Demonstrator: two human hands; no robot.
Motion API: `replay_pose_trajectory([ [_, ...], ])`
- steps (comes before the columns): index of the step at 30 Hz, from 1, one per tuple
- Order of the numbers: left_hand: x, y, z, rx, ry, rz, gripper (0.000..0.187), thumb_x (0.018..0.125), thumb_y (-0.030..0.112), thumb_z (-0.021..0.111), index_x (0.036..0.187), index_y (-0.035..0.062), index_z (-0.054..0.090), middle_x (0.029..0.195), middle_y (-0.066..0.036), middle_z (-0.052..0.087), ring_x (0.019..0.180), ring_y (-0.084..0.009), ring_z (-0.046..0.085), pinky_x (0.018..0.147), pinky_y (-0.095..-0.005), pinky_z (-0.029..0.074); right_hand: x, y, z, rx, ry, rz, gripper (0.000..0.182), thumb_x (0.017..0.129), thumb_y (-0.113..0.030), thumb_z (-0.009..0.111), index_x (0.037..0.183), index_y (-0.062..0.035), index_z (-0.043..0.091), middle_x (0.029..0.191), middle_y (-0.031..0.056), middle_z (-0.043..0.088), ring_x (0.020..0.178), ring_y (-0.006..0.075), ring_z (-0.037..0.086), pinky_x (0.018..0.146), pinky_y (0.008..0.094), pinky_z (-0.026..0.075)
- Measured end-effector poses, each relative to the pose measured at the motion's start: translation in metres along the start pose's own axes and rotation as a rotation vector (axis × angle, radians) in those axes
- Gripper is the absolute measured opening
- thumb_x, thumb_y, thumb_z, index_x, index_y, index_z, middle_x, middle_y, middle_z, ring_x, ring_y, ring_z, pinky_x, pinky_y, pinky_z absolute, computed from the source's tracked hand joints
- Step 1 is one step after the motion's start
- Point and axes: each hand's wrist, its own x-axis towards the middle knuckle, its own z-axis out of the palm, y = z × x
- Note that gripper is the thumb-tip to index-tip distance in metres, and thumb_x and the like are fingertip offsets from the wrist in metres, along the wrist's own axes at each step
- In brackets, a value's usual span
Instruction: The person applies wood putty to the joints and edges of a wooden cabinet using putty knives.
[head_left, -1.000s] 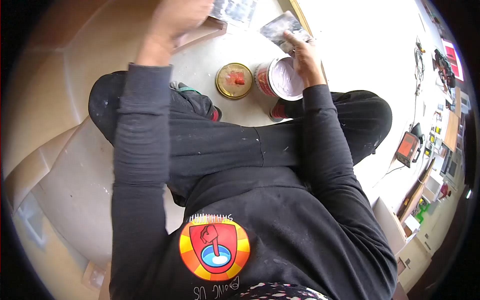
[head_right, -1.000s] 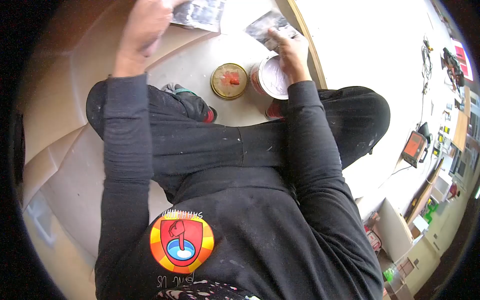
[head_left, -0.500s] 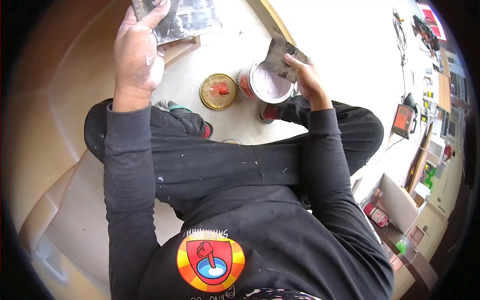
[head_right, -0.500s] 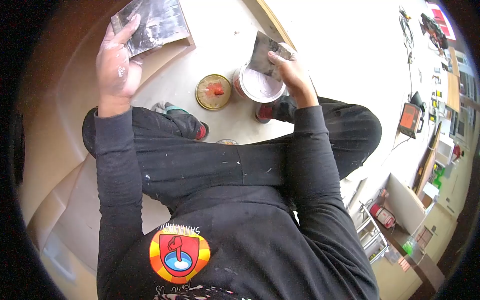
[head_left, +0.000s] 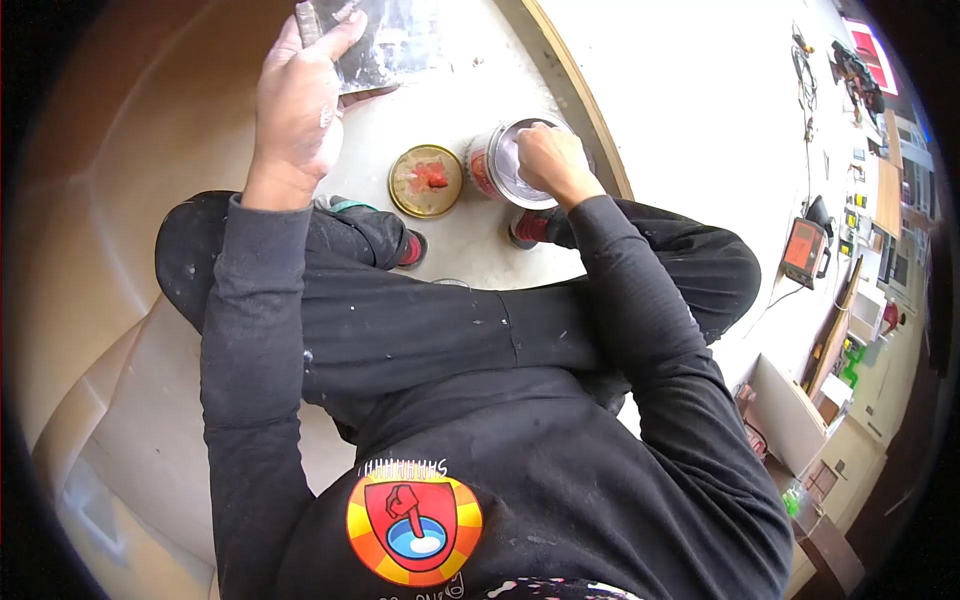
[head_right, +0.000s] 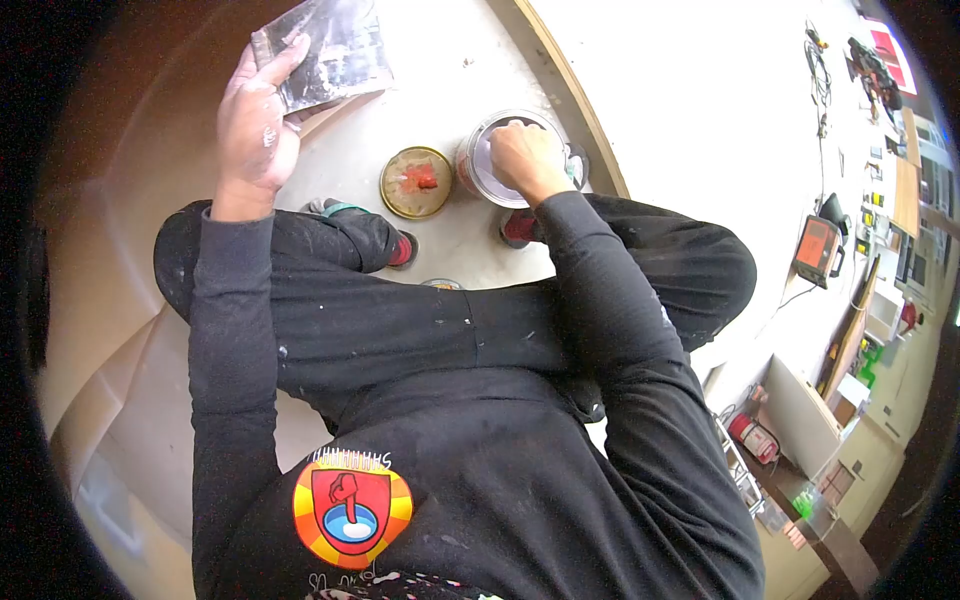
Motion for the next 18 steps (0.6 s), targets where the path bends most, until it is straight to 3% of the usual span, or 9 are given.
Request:
replay_pose_trajectory([
  [2, 0.0, -0.002, 0.006, 0.013, 0.034, -0.065, 0.031, 0.1, 0.009, 0.052, 0.13, 0.0027, 0.053, 0.121, -0.012, 0.066, 0.107, -0.0245, 0.069, 0.091, -0.0416, 0.06, 0.012, -0.003, 0.003, 0.022, -0.106, 0.028, 0.016, 0.076, -0.007, 0.06, 0.081, 0.0014, 0.073, 0.092, 0.0245, 0.071, 0.083, 0.0384, 0.071, 0.074, 0.0454, 0.056],
  [6, 0.004, -0.017, 0.004, 0.052, 0.009, -0.087, 0.034, 0.099, 0.009, 0.051, 0.132, 0.0021, 0.052, 0.123, -0.013, 0.065, 0.107, -0.025, 0.069, 0.091, -0.0423, 0.061, 0.013, -0.003, 0.023, 0.007, -0.027, 0.035, 0.016, 0.08, -0.008, 0.06, 0.082, -0.0023, 0.075, 0.086, 0.0238, 0.071, 0.078, 0.035, 0.073, 0.071, 0.0445, 0.057],
  [8, 0.004, -0.015, 0.01, 0.006, -0.015, -0.1, 0.034, 0.098, 0.01, 0.051, 0.131, 0.0029, 0.052, 0.122, -0.012, 0.066, 0.106, -0.0243, 0.07, 0.089, -0.0417, 0.061, 0.01, 0.001, 0.043, -0.023, 0.25, 0.004, 0.016, 0.079, -0.008, 0.059, 0.082, -0.0033, 0.075, 0.087, 0.0244, 0.071, 0.082, 0.0342, 0.073, 0.072, 0.0447, 0.058],
  [9, 0.003, -0.015, 0.012, -0.04, -0.033, -0.12, 0.033, 0.098, 0.01, 0.052, 0.131, 0.0036, 0.053, 0.122, -0.012, 0.066, 0.104, -0.0236, 0.07, 0.088, -0.0411, 0.061, 0.011, 0.004, 0.048, -0.025, 0.252, 0.006, 0.016, 0.079, -0.008, 0.059, 0.082, -0.0033, 0.075, 0.087, 0.0244, 0.071, 0.082, 0.0342, 0.073, 0.072, 0.0447, 0.058],
  [11, 0.0, -0.014, 0.019, -0.066, -0.039, -0.121, 0.031, 0.097, 0.011, 0.054, 0.128, 0.0054, 0.055, 0.117, -0.01, 0.068, 0.098, -0.0211, 0.071, 0.08, -0.0391, 0.062, 0.009, 0.0, 0.04, 0.006, 0.03, -0.048, 0.017, 0.079, -0.006, 0.058, 0.084, -0.0018, 0.075, 0.091, 0.0255, 0.071, 0.089, 0.0345, 0.072, 0.075, 0.0453, 0.058],
  [12, 0.0, -0.013, 0.02, -0.089, -0.043, -0.123, 0.029, 0.097, 0.013, 0.056, 0.124, 0.0071, 0.058, 0.112, -0.008, 0.069, 0.092, -0.0186, 0.073, 0.072, -0.037, 0.063, 0.011, 0.005, 0.031, 0.061, -0.168, 0.063, 0.022, 0.079, -0.005, 0.057, 0.089, -0.0028, 0.076, 0.098, 0.0245, 0.071, 0.095, 0.0351, 0.071, 0.08, 0.045, 0.057],
  [16, -0.009, -0.009, 0.018, -0.135, -0.088, -0.155, 0.028, 0.097, 0.014, 0.055, 0.124, 0.0067, 0.058, 0.112, -0.008, 0.069, 0.093, -0.0197, 0.073, 0.071, -0.0376, 0.063, -0.018, 0.028, 0.0, 0.382, -0.041, 0.021, 0.038, 0.075, 0.0, 0.053, 0.104, -0.0084, 0.077, 0.101, 0.0225, 0.071, 0.097, 0.039, 0.068, 0.087, 0.0436, 0.055],
  [18, -0.013, -0.008, 0.021, -0.077, -0.056, -0.19, 0.03, 0.101, 0.015, 0.049, 0.13, 0.0075, 0.055, 0.115, -0.008, 0.069, 0.098, -0.0204, 0.072, 0.077, -0.0376, 0.062, -0.035, 0.035, -0.021, 0.474, -0.034, 0.06, 0.033, 0.079, 0.0, 0.057, 0.106, -0.0046, 0.075, 0.103, 0.0226, 0.071, 0.099, 0.0368, 0.068, 0.087, 0.0413, 0.054],
])
